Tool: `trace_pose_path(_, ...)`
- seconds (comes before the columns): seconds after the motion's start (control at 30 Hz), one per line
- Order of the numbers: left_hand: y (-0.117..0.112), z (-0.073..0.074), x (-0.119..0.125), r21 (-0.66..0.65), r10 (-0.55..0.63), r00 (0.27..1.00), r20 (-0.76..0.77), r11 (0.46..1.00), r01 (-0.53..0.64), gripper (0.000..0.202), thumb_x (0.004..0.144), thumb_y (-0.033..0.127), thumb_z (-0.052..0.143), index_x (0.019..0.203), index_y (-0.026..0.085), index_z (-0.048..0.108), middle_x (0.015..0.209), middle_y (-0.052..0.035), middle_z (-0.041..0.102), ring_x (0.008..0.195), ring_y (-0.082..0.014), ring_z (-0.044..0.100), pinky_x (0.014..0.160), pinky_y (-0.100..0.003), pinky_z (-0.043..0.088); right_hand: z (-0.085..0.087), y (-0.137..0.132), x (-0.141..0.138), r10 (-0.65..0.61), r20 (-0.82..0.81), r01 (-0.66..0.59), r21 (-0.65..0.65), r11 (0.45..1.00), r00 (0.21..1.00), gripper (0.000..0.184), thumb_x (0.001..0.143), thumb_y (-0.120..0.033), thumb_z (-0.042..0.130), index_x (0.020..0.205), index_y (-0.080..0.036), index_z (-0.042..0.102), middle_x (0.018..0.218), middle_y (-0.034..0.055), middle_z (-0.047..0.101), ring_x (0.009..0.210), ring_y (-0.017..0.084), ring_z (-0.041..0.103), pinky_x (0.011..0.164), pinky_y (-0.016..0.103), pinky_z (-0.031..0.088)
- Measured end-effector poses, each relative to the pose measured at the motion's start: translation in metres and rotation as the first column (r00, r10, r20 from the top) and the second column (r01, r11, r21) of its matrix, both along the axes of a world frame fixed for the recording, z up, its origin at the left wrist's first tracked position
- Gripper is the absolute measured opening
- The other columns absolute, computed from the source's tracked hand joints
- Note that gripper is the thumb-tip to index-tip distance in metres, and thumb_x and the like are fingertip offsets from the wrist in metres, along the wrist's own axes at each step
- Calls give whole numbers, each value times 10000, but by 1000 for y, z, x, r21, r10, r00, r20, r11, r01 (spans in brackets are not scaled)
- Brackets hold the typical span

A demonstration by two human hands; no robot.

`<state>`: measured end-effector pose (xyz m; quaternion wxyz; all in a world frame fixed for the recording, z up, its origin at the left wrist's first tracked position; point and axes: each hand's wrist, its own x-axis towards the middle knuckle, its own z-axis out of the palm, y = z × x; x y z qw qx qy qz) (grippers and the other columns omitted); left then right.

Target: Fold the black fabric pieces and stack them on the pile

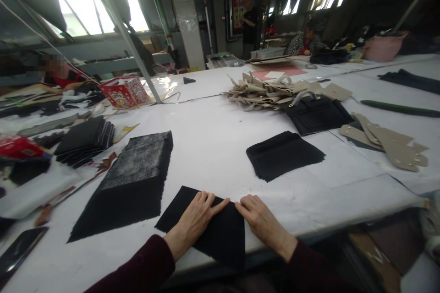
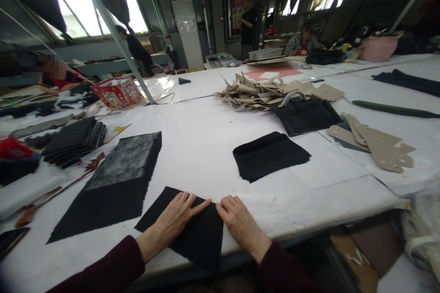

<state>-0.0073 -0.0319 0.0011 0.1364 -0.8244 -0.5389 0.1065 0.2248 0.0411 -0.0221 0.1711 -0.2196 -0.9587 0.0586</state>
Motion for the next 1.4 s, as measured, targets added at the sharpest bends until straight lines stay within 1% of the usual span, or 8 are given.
trace_pose_path(0.37, -1, -4, 0, 6, 5, 1000, 21, 1000, -5, 810, 860, 60, 507, 1516, 399, 175, 1030, -63, 511, 892, -233, 489, 836, -390, 410, -6, -6, 33, -134, -133, 114, -148, 982, 982, 297, 900, -35, 421, 1026, -185, 644, 923, 69, 565, 870, 198, 490, 786, 345, 402)
trace_pose_path(0.5, 0, -2, 2, 1, 5, 1000, -19, 1000, -5, 815, 857, 68, 506, 1519, 395, 161, 1042, -70, 522, 893, -240, 500, 825, -395, 417, 0, -9, 18, -280, -248, 225, -229, 947, 927, 368, 885, -17, 395, 1114, -190, 625, 979, 76, 568, 915, 193, 514, 799, 328, 429)
trace_pose_path(0.73, -2, 4, 0, -42, 20, 999, 36, 999, -19, 792, 850, 53, 463, 1518, 375, 186, 1065, -72, 545, 960, -255, 516, 873, -405, 422, 7, -33, -27, -295, -48, 292, -71, 954, 954, 363, 927, -186, 524, 1289, -178, 537, 1069, 93, 594, 984, 237, 514, 866, 399, 404)
trace_pose_path(0.93, -10, 4, -50, -76, 174, 978, 112, 983, -166, 754, 785, -36, 399, 1483, 246, 346, 1192, -104, 564, 1077, -260, 522, 979, -413, 387, 1, -36, -16, -291, -38, 291, -14, 957, 956, 365, 943, -215, 510, 1308, -192, 519, 1181, 97, 584, 1025, 236, 514, 923, 413, 365)
trace_pose_path(1.03, -8, 10, -78, -117, 257, 955, 151, 964, -241, 687, 775, -50, 390, 1395, 230, 485, 1208, -99, 588, 1060, -249, 561, 988, -410, 386, 4, -32, -16, -295, -41, 292, -66, 954, 955, 340, 937, -206, 517, 1276, -203, 537, 1136, 84, 591, 1011, 233, 512, 909, 408, 356)
trace_pose_path(1.13, 2, 14, -88, -129, 324, 896, 303, 946, -299, 434, 900, 91, 410, 1253, 257, 601, 1267, -70, 576, 1075, -231, 580, 981, -389, 393, 11, -28, -26, -324, -52, 310, -180, 933, 945, 196, 922, -211, 541, 1107, -229, 604, 1023, 51, 600, 961, 223, 510, 884, 398, 349)
trace_pose_path(1.23, 14, 16, -81, -175, 382, 814, 438, 924, -340, 269, 931, 292, 486, 1157, 248, 623, 1225, -63, 588, 1042, -228, 591, 900, -351, 426, 17, -24, -40, -357, -80, 321, -294, 900, 930, 117, 881, -221, 597, 996, -239, 594, 1022, 31, 595, 962, 223, 498, 881, 390, 342)
trace_pose_path(1.4, 22, 19, -62, -301, 396, 792, 464, 912, -279, 147, 889, 303, 517, 803, 214, 599, 900, -43, 631, 890, -238, 589, 812, -356, 393, 13, -19, -52, -337, -117, 264, -409, 874, 934, 199, 781, -142, 623, 937, -226, 532, 1089, 17, 584, 1000, 224, 486, 896, 380, 332)
